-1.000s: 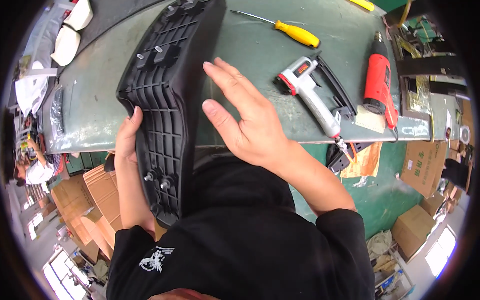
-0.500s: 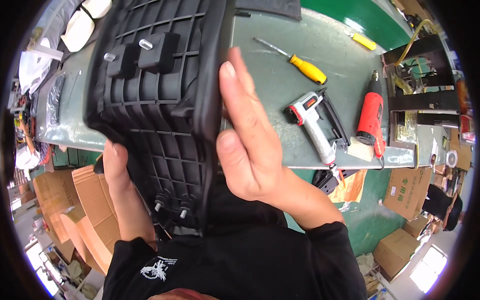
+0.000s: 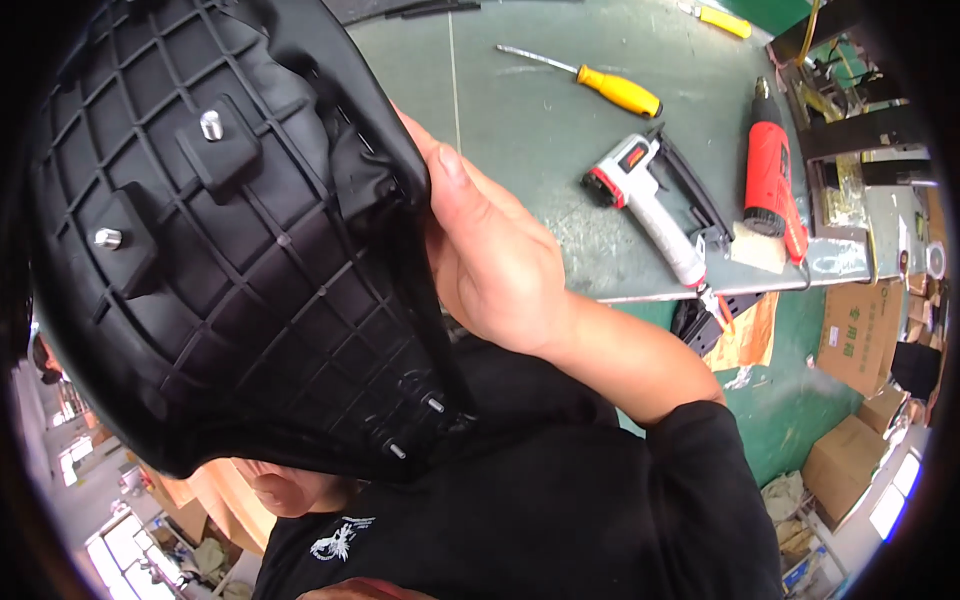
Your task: The person is upholstering a plastic seat base with a black cover using a screwdriver, heat gun, and pneumatic staple gun.
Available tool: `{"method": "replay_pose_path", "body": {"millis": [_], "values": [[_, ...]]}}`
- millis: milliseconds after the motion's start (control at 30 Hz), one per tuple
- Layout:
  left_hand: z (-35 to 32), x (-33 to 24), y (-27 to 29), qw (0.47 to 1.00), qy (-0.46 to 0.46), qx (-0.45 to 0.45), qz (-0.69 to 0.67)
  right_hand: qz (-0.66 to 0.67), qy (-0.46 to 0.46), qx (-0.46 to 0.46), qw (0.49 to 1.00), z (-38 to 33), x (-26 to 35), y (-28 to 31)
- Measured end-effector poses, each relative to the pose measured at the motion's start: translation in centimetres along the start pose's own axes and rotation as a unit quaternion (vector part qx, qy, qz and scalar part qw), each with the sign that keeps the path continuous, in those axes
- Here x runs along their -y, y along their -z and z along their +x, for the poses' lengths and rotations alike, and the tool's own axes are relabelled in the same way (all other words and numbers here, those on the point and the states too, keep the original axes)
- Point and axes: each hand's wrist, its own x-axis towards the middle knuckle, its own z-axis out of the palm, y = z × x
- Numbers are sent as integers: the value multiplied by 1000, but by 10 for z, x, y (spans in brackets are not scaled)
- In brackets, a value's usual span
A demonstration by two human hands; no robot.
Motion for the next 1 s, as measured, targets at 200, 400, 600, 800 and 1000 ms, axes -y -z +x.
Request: {"method": "replay_pose_path", "body": {"millis": [200,400,600,800,1000], "values": [[26,-4,-20,994,11,53,97,91,-114,-126,981,-12,-4,24],[94,34,-43,981,117,78,137,-107,-276,-197,935,4,-2,76],[109,47,-46,963,222,80,131,-143,-348,-244,894,-12,-4,102],[109,56,-45,962,237,63,121,-142,-366,-253,884,-15,-9,108],[108,54,-53,958,235,67,148,-148,-375,-236,884,-16,-11,115]]}}
